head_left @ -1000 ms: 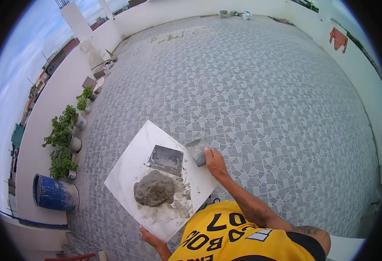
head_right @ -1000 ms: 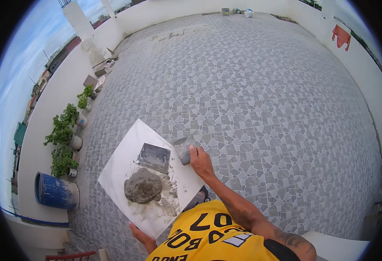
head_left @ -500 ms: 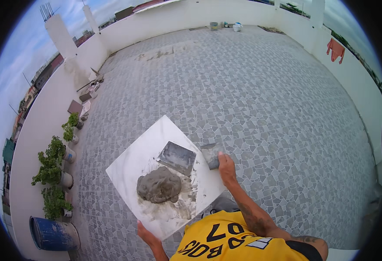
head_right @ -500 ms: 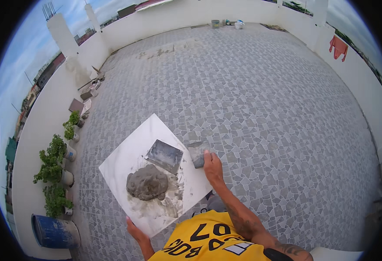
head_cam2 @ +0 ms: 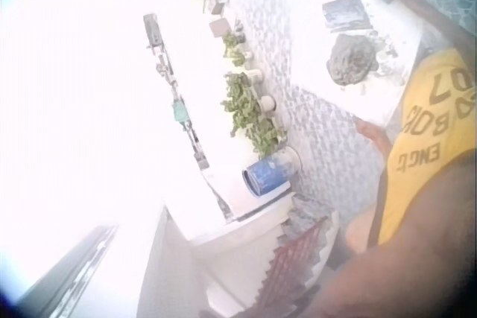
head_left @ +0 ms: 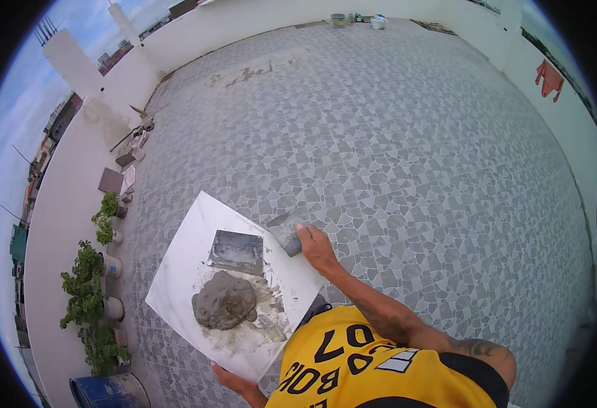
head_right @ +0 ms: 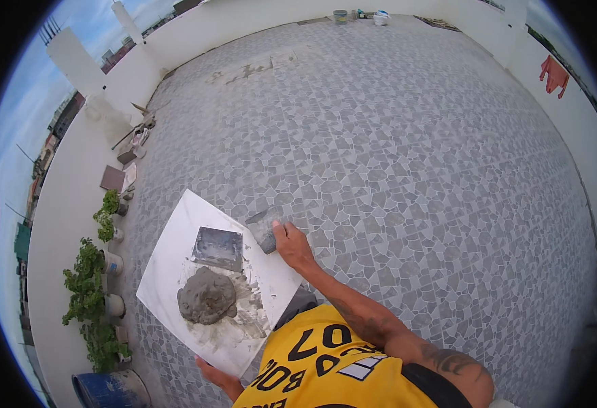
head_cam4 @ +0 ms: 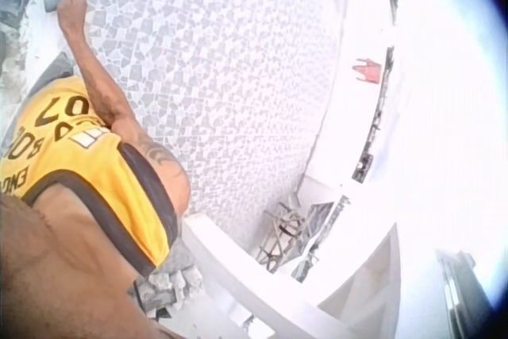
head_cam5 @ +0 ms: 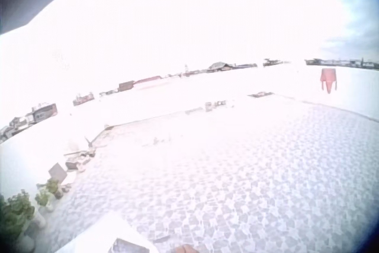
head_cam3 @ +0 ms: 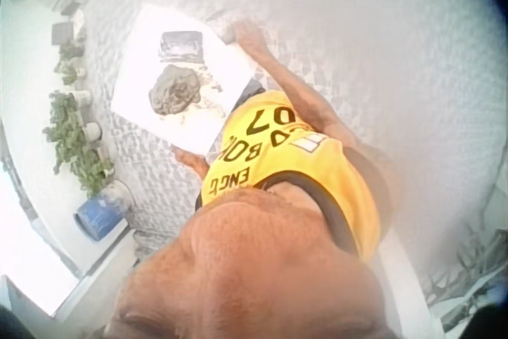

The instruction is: Apply grout or mortar between the tiles on the floor using a putty knife and a trowel.

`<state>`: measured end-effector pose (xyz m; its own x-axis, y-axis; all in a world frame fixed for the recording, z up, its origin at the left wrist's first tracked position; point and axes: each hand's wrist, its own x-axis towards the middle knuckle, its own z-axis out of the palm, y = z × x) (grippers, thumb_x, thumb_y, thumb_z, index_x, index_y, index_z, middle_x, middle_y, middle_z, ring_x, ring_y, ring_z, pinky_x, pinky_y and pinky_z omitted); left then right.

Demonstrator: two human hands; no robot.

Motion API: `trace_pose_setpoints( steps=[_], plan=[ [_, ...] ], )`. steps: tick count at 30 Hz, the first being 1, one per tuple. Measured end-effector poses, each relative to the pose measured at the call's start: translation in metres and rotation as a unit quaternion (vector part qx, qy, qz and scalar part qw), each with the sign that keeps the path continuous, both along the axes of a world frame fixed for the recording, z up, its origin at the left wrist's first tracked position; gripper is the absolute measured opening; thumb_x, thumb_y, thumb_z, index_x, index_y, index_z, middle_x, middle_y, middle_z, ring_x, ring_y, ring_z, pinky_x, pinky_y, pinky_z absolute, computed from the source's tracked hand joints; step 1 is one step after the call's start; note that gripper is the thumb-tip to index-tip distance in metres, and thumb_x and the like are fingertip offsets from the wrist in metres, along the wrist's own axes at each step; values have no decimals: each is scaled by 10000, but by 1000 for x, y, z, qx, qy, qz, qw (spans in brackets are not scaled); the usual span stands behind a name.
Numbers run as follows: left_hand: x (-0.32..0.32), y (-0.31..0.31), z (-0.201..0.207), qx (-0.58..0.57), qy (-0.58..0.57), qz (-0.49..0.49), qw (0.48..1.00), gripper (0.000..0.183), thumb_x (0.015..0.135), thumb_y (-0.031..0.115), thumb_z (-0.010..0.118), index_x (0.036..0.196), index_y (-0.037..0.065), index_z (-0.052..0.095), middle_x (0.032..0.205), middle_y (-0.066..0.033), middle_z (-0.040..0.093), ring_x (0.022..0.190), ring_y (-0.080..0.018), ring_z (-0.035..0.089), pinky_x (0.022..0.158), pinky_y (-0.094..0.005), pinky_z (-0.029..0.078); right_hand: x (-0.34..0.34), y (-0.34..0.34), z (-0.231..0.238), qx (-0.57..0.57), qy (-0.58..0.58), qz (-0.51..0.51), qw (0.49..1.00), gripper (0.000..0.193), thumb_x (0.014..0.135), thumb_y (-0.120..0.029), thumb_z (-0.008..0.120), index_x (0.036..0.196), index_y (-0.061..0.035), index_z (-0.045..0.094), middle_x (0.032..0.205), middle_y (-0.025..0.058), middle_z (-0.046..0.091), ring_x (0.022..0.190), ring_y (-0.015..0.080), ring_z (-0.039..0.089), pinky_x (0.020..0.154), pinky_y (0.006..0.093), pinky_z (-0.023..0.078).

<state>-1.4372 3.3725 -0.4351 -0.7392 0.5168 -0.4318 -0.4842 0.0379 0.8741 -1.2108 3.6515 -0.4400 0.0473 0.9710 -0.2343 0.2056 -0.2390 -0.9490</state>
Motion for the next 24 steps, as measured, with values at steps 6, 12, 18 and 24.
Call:
trace_pose_setpoints(
  steps=[6,12,18,24],
  plan=[
    [-27,-23,-5,-36,-2,12,999,610,982,460,311,1369,3,431,1317,-141,522,1171,-298,533,985,-413,442,-25,-38,-7,-7,-20,-15,1000,457,964,-398,463,803,27,506,708,159,491,690,244,427,695,383,399],
    [-73,-25,11,-53,-49,-68,995,573,985,416,318,1344,-10,451,1297,-136,537,1141,-282,556,969,-395,453,-27,-69,17,-23,-66,-81,994,459,950,-389,481,774,34,511,704,194,512,680,289,464,668,398,400],
    [-83,168,-35,-40,6,-137,990,539,985,370,369,1254,-76,506,1179,-161,596,1017,-282,618,883,-388,506,2,65,-37,-10,-30,-199,980,479,942,-394,490,754,47,512,680,179,519,655,241,448,666,395,409],
    [-61,327,-120,-42,-22,-124,991,547,986,376,363,1257,-79,500,1185,-166,591,1022,-287,613,880,-393,506,28,226,-121,-4,-29,-207,978,478,945,-393,486,770,50,523,708,176,551,678,260,484,692,391,415]
  ],
)
